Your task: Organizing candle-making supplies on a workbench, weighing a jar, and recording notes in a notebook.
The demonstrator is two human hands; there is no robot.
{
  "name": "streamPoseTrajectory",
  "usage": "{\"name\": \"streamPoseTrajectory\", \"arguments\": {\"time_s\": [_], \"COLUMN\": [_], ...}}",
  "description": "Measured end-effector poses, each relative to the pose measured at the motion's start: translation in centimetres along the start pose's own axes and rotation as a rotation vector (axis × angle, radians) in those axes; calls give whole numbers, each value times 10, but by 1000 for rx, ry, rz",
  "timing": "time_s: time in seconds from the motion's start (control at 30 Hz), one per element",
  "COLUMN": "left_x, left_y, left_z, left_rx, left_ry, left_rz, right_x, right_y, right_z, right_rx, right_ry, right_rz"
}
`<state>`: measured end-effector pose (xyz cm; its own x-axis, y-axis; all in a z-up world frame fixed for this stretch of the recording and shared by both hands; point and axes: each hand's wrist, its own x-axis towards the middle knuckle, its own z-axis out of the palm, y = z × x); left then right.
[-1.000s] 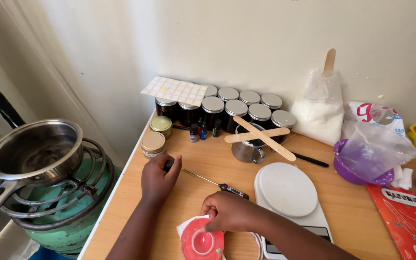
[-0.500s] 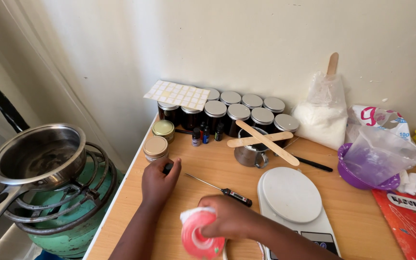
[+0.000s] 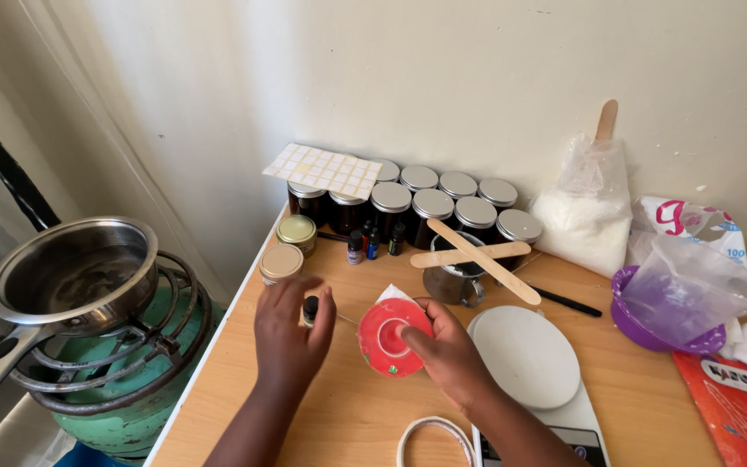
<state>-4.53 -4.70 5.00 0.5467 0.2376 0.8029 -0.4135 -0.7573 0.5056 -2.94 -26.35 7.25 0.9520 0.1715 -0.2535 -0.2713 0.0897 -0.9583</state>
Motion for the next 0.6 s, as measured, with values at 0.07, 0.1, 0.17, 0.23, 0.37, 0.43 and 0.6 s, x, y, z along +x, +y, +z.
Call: {"name": "streamPoseTrajectory", "arguments": {"time_s": [0.07,0.1,0.17,0.23,0.37,0.43,0.6], "left_x": [3,2,4,-4,-20,-21,-18], "left_y": [34,51,70,71,42,37,41], "left_z": [-7,-10,-7,3,20,22,20], "left_rx": [-295,-595,-822,-1043,-1292,-1349,-1438], "left_ry": [-94,-203,-296,-379,-298,-305,-247], "left_rz": [-296,-596,-973,-1361,-1486,-1527,-1622], "right_x": [5,5,3,0,-1,-1,-10], "right_y": [6,11,8,6,1,-7,-35], "right_z": [-4,-7,-7,-10,-16,-18,-14], "right_rx": [-26,-49,-57,-70,-598,-677,-598], "right_ry": [-46,-81,-139,-200,-112,-112,-276], "right_rz": [-71,-133,-172,-208,-653,-751,-422]}}
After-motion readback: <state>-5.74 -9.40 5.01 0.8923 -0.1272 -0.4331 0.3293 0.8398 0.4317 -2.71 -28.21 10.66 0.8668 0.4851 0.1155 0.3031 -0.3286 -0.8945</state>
